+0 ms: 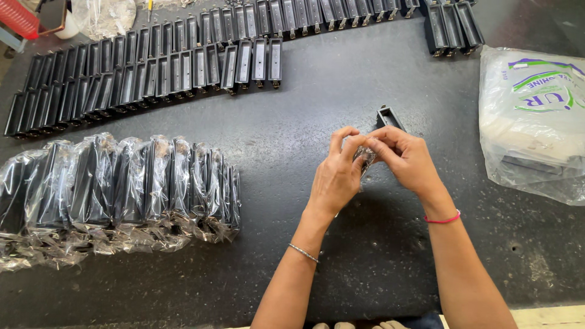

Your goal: The person repeatedly picks up small black rectangular components, places them into clear plastic bags, and folds the bags closed. The person arranges the packaged components in a row on the table. The person also moves unpackaged components into a working area and retrieves empty bags from a larger bag.

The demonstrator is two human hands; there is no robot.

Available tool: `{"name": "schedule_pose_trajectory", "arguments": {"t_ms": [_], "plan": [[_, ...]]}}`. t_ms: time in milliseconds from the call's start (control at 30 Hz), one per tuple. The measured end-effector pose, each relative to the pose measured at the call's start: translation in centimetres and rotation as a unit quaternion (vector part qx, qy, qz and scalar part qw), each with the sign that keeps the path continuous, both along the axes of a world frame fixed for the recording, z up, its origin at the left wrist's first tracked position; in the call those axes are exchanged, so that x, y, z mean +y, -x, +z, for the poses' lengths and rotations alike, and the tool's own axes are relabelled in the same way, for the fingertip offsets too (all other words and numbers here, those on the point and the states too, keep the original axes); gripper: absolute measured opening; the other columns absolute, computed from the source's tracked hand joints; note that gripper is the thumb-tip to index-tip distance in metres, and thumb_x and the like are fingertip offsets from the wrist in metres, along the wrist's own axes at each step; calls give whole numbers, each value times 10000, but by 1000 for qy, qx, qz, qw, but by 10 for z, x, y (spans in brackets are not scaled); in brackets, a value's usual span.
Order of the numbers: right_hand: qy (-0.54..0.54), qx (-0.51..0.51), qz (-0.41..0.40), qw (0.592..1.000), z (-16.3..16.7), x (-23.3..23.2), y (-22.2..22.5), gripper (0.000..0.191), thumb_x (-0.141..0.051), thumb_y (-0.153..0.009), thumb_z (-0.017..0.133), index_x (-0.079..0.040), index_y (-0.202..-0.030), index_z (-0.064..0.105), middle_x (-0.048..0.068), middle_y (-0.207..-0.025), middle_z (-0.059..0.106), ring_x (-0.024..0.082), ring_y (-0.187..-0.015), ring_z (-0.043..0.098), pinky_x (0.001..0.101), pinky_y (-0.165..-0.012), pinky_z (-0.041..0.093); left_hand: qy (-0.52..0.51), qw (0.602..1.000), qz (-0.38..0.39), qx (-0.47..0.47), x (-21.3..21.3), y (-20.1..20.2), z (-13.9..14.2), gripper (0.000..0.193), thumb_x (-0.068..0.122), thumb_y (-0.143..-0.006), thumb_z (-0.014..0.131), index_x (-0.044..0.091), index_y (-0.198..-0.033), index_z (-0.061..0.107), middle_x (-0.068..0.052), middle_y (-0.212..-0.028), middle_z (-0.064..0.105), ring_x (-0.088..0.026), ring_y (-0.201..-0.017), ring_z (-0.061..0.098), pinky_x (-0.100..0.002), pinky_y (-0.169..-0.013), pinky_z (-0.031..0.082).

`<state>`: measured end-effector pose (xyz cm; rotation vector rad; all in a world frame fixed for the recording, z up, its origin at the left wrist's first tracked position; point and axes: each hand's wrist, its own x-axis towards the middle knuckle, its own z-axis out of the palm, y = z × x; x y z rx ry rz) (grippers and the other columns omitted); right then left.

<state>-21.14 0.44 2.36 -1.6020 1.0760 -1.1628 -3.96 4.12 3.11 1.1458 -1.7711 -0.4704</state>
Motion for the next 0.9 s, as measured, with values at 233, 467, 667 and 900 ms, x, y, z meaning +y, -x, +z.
{"name": "schedule_pose_trajectory", "arguments": {"t_ms": [233, 467, 667, 900], "plan": [[-69, -69, 48, 994, 7, 1, 2, 237, -137, -1051, 536, 8, -1134, 705, 44, -1024, 735, 120, -945, 715, 288, -853, 634, 13, 1000, 12, 0, -1, -5, 4, 299, 59, -939, 676, 159, -1200, 568, -82, -1376, 546, -373, -867, 727, -470, -711, 593], [-73, -58, 68, 993, 6, -4, 17, 234, -64, -995, 611, 23, -1183, 720, 82, -1059, 742, 152, -972, 713, 341, -870, 638, -13, 1000, -14, -9, 0, -1, 7, 265, 53, -946, 658, 153, -1179, 578, -87, -1395, 549, -364, -838, 733, -465, -683, 582], [3, 42, 46, 998, 6, -5, 25, 238, -14, -1000, 619, -2, -1209, 732, 67, -1035, 755, 113, -913, 693, 277, -814, 593, -2, 999, -23, 32, -1, 6, 5, 352, 61, -949, 682, 143, -1232, 491, -113, -1420, 515, -412, -953, 689, -484, -742, 565], [33, 93, 38, 994, 0, -6, 26, 332, 30, -998, 535, -52, -1247, 739, 45, -1040, 760, 79, -892, 670, 254, -835, 581, 19, 998, -19, 58, -5, 9, -5, 468, 23, -915, 676, 143, -1299, 436, -126, -1400, 495, -402, -969, 669, -470, -740, 557]]}}
